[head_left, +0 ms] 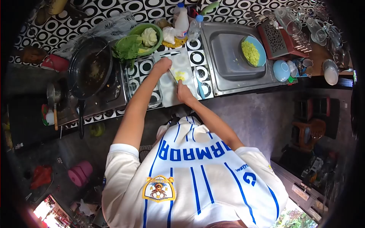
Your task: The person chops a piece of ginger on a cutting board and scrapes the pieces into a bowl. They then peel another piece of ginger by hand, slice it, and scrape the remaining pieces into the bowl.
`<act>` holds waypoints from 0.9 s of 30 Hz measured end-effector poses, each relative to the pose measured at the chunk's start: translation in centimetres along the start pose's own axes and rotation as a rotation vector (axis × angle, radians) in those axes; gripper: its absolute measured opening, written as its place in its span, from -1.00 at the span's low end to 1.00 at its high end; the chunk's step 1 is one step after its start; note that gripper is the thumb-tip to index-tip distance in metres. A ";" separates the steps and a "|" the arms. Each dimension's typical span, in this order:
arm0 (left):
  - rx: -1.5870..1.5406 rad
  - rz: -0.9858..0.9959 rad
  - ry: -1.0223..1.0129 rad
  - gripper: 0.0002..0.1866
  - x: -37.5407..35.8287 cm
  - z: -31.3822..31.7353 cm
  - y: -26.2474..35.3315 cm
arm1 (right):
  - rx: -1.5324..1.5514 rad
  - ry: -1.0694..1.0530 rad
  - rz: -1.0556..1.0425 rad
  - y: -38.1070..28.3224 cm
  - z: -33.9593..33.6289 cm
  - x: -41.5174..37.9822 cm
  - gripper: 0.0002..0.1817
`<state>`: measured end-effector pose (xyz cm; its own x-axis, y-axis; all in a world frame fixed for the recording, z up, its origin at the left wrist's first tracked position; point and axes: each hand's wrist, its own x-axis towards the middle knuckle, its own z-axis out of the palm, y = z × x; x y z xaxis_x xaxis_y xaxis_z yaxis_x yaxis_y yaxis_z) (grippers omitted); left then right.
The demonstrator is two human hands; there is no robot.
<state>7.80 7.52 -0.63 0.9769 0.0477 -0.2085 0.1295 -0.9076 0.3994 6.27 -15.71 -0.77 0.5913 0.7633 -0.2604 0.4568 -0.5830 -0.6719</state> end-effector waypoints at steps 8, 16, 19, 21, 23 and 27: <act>-0.056 -0.028 0.049 -0.95 -1.1 -0.9 0.9 | 0.033 0.066 0.012 -1.3 0.9 -0.2 -0.72; 0.001 -0.008 -0.009 -0.90 -1.3 0.4 0.7 | 0.044 0.084 0.077 -2.0 1.8 -1.0 -0.65; 0.012 -0.057 -0.017 -0.86 -0.4 -0.6 0.7 | 0.078 0.054 0.041 -1.6 0.8 -0.3 -0.65; 0.013 -0.097 -0.037 -0.87 -0.4 -0.1 1.0 | 0.079 0.051 0.086 -0.9 2.1 -1.6 -0.68; 0.055 -0.057 -0.017 -0.87 0.7 -0.6 0.3 | 0.066 0.098 0.057 -0.6 1.5 0.0 -0.74; 0.015 -0.071 -0.027 -0.85 -1.2 1.2 0.7 | 0.039 0.140 -0.023 1.1 1.7 0.1 -0.78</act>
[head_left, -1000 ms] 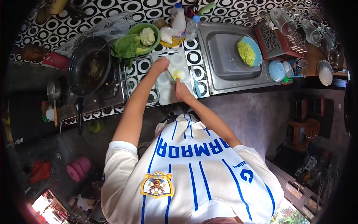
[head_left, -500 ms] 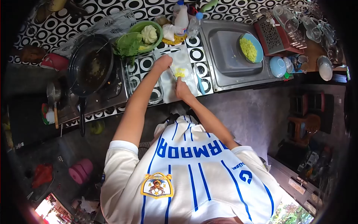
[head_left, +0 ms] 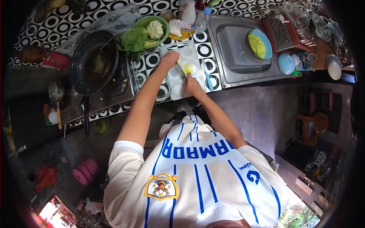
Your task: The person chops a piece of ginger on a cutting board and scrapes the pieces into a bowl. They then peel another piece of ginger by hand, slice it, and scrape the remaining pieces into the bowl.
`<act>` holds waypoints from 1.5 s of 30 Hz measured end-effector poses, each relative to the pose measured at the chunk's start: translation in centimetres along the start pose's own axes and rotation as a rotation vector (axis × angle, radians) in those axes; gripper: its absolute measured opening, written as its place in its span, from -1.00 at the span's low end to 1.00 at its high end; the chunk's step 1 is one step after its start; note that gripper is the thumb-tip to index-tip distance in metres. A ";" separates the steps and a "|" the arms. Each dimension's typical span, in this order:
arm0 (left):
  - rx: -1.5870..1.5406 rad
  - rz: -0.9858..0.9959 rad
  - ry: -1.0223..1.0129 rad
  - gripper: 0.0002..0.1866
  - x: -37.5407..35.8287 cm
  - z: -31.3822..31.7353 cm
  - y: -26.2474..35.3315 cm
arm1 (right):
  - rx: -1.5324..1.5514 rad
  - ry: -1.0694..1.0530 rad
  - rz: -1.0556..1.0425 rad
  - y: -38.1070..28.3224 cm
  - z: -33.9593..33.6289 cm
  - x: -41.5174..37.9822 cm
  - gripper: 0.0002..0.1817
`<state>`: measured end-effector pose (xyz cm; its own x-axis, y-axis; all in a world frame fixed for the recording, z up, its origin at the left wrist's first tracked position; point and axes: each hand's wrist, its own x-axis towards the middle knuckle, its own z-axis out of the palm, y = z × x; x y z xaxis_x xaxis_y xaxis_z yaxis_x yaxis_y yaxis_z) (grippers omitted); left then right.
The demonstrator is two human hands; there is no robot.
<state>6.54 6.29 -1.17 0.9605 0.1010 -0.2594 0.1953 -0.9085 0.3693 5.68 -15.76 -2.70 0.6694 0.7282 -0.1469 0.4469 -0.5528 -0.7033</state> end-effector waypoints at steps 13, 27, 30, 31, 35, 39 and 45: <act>0.240 0.177 0.152 -0.89 0.2 -1.4 -0.3 | -0.142 -0.186 -0.041 0.9 -3.9 3.5 -0.70; -0.011 0.259 -0.003 -0.95 -1.3 -3.2 0.7 | 0.006 0.001 -0.070 -0.9 -0.1 -0.6 -0.77; -0.045 0.248 0.000 -0.95 -1.5 -3.2 0.5 | -0.041 -0.090 0.013 -2.0 -1.2 -0.5 -0.76; -0.022 0.266 0.023 -0.94 -1.8 -3.3 0.5 | -0.042 -0.096 0.041 -2.2 -1.3 -0.7 -0.76; -0.012 0.242 -0.035 -0.91 -1.9 -4.0 0.9 | -0.048 -0.086 0.046 -2.9 -1.8 -0.3 -0.76; 0.008 0.238 -0.034 -0.91 -2.5 -3.5 0.8 | -0.002 -0.089 0.040 -2.8 -0.9 -1.0 -0.77; 0.004 0.249 -0.006 -0.89 -2.7 -3.2 0.6 | 0.029 -0.052 -0.030 -2.4 -0.1 -1.4 -0.78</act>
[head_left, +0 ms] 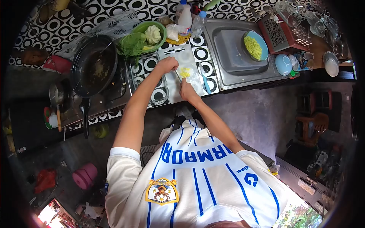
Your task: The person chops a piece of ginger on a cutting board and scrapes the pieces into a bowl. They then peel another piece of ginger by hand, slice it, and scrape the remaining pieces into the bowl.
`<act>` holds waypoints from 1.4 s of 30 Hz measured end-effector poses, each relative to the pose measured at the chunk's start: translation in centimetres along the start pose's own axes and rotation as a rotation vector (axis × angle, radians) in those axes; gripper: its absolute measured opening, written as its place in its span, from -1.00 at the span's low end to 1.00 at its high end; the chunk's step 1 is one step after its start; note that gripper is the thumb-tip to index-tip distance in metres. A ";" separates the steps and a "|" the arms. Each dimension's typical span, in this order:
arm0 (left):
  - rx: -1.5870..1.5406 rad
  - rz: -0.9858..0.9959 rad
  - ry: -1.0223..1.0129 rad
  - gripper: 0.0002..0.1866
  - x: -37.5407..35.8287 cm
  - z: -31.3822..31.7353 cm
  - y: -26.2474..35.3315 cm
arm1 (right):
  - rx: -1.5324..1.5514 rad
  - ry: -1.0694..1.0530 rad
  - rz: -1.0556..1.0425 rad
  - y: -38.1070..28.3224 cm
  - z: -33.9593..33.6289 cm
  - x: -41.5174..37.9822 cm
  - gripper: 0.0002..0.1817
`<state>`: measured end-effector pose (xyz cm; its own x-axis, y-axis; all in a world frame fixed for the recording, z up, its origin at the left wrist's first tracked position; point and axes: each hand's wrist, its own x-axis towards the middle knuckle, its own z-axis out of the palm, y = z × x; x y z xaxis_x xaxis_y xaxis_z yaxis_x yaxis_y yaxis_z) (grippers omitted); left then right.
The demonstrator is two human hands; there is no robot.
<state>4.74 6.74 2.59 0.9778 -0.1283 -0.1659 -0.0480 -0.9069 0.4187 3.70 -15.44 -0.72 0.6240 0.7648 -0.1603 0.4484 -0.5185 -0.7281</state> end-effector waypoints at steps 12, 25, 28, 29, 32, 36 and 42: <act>-0.005 -0.012 0.051 -0.91 0.2 0.5 0.0 | -0.033 -0.055 0.019 1.8 -0.9 0.8 -0.77; -0.160 -0.135 0.189 -0.88 0.3 2.2 -0.4 | -0.320 -0.147 0.061 1.4 -5.2 1.5 -0.75; -0.211 -0.177 0.270 -0.87 -0.8 3.1 1.0 | -0.303 -0.189 0.083 2.2 -5.4 1.5 -0.72; -0.206 -0.186 0.295 -0.86 -1.3 3.5 1.7 | -0.303 -0.188 0.069 2.9 -5.0 0.7 -0.71; -0.287 -0.212 0.298 -0.86 -1.1 3.3 1.3 | -0.348 -0.138 -0.006 2.4 -6.6 2.3 -0.68; -0.181 -0.252 0.291 -0.86 -0.7 2.4 2.3 | -0.304 -0.176 -0.014 4.4 -6.6 3.5 -0.71; -0.141 -0.291 0.324 -0.88 -0.1 2.2 1.8 | -0.329 -0.218 -0.036 4.5 -7.7 4.5 -0.70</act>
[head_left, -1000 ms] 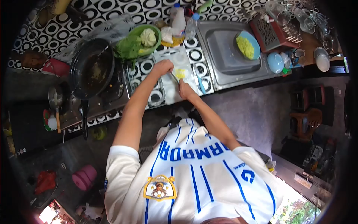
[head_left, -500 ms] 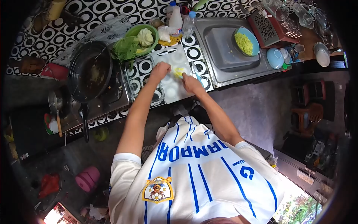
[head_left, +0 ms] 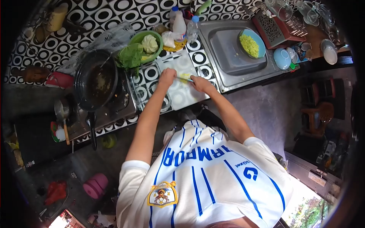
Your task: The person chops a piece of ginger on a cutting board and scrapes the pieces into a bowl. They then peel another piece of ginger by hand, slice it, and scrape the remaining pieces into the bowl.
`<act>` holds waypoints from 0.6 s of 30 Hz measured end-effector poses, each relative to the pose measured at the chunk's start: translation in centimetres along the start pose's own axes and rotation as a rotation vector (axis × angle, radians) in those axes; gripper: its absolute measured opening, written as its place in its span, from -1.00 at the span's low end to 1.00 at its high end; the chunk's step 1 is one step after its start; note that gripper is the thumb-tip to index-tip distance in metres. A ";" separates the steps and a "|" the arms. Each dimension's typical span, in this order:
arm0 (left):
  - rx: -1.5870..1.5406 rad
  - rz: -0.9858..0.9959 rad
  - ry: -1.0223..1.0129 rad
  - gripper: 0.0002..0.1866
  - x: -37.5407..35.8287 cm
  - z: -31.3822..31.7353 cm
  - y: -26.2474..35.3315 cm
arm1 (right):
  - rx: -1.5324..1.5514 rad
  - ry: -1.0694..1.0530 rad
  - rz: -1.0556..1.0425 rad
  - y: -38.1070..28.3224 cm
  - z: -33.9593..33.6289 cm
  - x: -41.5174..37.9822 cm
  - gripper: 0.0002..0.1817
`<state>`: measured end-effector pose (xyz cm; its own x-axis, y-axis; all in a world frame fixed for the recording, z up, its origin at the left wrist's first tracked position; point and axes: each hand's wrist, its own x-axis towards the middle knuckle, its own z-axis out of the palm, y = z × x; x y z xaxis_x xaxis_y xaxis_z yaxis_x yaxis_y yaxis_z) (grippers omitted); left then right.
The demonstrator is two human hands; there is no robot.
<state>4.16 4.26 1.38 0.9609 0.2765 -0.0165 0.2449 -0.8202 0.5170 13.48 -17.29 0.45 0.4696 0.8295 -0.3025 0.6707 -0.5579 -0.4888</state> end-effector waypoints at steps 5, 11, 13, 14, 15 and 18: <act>-0.209 -0.060 0.063 -0.90 -1.6 1.7 -0.9 | -0.113 0.055 -0.004 -1.3 -4.0 0.1 -0.69; -0.128 -0.303 0.226 -0.84 -2.4 3.7 1.4 | -0.520 0.252 -0.006 -1.9 -4.9 2.0 -0.85; -0.154 -0.347 0.269 -0.85 -2.4 3.5 1.7 | -0.601 0.277 -0.040 -1.8 -5.0 2.4 -0.85; -0.123 -0.337 0.270 -0.85 -2.2 3.6 1.9 | -0.683 0.281 -0.077 -0.9 -4.5 2.3 -0.84; -0.092 -0.330 0.268 -0.85 -2.2 3.8 2.1 | -0.763 0.280 -0.115 0.0 -3.9 2.0 -0.82; -0.126 -0.287 0.217 -0.87 -2.5 4.3 1.3 | -0.686 0.185 -0.096 0.7 -3.0 2.1 -0.82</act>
<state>2.68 0.35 -1.59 0.8024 0.5968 -0.0016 0.4696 -0.6297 0.6188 16.68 -16.05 1.91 0.4390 0.8917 -0.1100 0.8953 -0.4239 0.1366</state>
